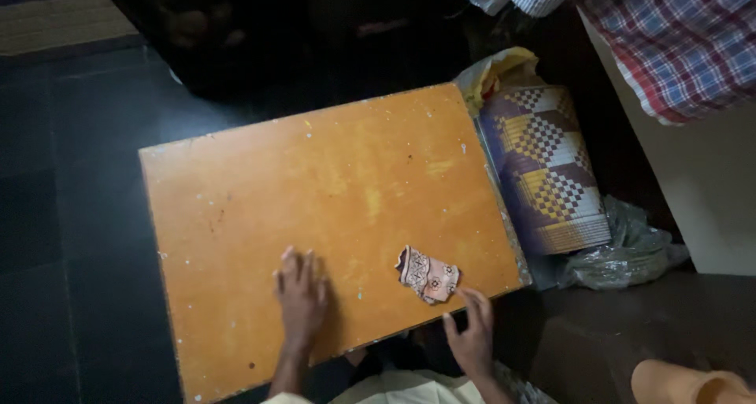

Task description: The person wipes the surface of a wooden table with a cloth. They then dip the cloth into a small orange jug and continue wiping the table's legs and frame.

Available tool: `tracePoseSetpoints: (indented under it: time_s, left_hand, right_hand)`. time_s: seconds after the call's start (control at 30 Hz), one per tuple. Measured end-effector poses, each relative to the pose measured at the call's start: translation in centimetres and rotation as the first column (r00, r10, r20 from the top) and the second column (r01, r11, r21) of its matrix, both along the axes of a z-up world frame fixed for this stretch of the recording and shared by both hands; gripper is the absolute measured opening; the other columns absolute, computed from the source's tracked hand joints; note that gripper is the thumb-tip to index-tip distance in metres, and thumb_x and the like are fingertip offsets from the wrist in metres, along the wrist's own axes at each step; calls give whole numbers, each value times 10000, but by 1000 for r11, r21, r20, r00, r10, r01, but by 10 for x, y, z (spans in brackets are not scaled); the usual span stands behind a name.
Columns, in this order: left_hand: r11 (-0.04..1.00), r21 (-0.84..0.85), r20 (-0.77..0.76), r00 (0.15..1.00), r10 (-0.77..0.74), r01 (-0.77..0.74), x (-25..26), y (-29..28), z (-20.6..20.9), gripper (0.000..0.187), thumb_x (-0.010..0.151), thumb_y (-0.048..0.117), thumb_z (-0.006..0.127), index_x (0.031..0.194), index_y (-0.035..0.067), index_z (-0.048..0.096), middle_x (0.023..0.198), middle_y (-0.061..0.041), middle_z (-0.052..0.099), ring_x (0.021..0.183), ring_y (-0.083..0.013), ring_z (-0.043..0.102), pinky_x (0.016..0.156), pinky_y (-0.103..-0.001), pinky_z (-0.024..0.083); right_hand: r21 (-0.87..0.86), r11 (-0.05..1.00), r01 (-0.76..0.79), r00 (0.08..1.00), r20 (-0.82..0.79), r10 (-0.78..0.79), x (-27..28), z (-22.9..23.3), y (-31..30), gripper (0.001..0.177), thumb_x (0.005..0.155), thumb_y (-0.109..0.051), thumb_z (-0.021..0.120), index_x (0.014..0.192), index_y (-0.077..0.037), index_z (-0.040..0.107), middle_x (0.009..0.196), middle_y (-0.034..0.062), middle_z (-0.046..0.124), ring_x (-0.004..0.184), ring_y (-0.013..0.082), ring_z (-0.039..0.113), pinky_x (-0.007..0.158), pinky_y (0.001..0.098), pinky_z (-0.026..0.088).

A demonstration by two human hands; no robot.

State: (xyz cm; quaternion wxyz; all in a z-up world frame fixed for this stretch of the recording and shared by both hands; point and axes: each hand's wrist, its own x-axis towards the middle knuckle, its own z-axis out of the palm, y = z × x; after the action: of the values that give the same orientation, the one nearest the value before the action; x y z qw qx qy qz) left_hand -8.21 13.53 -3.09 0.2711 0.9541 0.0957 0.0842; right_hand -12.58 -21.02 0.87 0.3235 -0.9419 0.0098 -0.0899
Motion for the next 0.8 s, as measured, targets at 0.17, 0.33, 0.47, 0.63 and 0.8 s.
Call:
tracePoseSetpoints:
  time_s: [0.17,0.33,0.47,0.63,0.8]
  left_hand:
    - [996,74,-5,999,-47,47,51,-40,11,568,984,332,556,1513,148,462,1655,-206,284,1533,-333,267,1225,-582,117]
    - [991,134,19,999,26,-29,97,-47,11,560,1000,340,515,1523,147,459,1658,-214,292,1534,-335,281,1226,-579,119]
    - [982,128,26,990,139,-141,128,-60,13,557,1014,353,501,1533,154,456,1652,-187,326,1526,-330,297,1223,-586,128]
    - [957,211,-7,979,204,-198,141,-75,33,580,993,348,503,1530,134,449,1638,-186,343,1524,-333,299,1233,-583,126]
    - [949,239,-51,973,225,-207,139,-76,29,601,957,364,513,1513,143,460,1623,-170,350,1509,-321,305,1216,-583,132]
  right_hand:
    - [-168,797,-580,812,-43,582,80,16,23,505,870,-282,719,1337,-132,600,1484,183,515,1386,346,472,1119,474,359]
    - [-215,561,-800,598,-207,774,123,20,52,491,973,-202,620,1442,-90,528,1550,185,472,1443,353,411,1178,504,287]
    - [-64,567,-821,568,-174,804,141,12,41,519,974,-99,564,1483,-13,511,1523,165,536,1439,344,466,1193,468,340]
    - [-108,521,-846,527,-36,849,213,4,53,438,967,-124,584,1395,-31,597,1493,163,587,1429,322,521,1194,450,395]
    - [-163,589,-791,587,69,807,299,5,101,428,942,-165,656,1333,6,624,1435,215,594,1389,371,510,1149,488,388]
